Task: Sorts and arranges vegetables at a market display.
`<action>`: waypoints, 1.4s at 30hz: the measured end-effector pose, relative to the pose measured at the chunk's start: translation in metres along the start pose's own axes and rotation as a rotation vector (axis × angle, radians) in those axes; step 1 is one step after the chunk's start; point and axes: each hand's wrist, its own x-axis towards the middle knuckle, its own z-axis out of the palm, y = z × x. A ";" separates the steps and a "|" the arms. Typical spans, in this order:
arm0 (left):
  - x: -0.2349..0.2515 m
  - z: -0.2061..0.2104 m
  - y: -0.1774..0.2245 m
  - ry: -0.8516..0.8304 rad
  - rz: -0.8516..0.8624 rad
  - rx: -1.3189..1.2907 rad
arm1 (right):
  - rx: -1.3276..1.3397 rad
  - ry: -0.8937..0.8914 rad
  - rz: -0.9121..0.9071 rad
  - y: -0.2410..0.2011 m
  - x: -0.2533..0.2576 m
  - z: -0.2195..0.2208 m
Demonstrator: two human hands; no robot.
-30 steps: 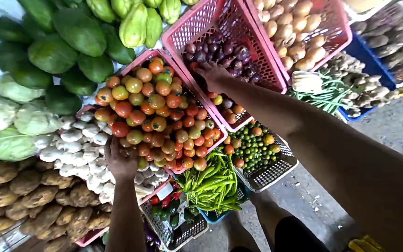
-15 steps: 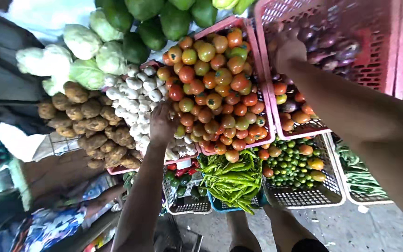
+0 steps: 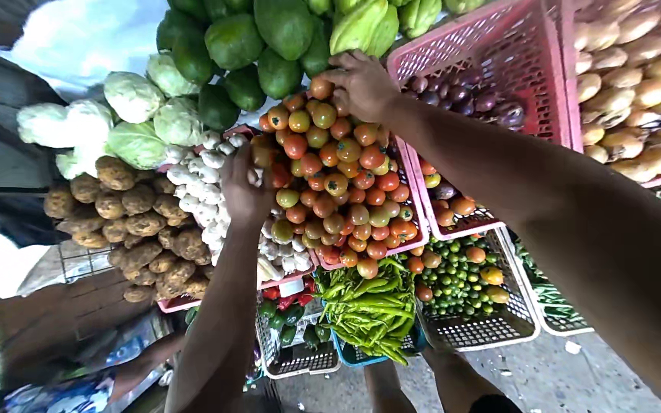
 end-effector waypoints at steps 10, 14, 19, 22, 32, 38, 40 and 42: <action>0.085 0.050 0.070 -0.172 -0.073 0.014 | 0.191 0.066 0.462 0.019 -0.034 -0.018; -0.037 0.029 0.028 -0.095 -0.117 0.075 | 0.120 0.087 0.439 0.020 -0.032 -0.018; -0.094 0.044 -0.006 -0.259 -0.305 0.049 | 0.042 -0.010 0.141 0.008 -0.013 -0.007; -0.087 0.048 -0.013 -0.246 -0.395 -0.092 | 0.192 0.108 0.216 0.004 -0.023 -0.022; 0.053 0.034 0.025 -0.113 -0.057 -0.026 | 0.018 -0.365 0.626 0.069 -0.245 0.041; 0.052 0.014 0.019 -0.237 -0.181 0.019 | -0.060 -0.407 0.519 0.055 -0.237 0.062; 0.003 0.006 0.005 -0.297 -0.255 0.082 | -0.030 -0.394 0.528 0.060 -0.236 0.063; -0.041 0.016 -0.013 -0.330 -0.246 0.100 | 0.025 -0.376 0.603 0.061 -0.231 0.055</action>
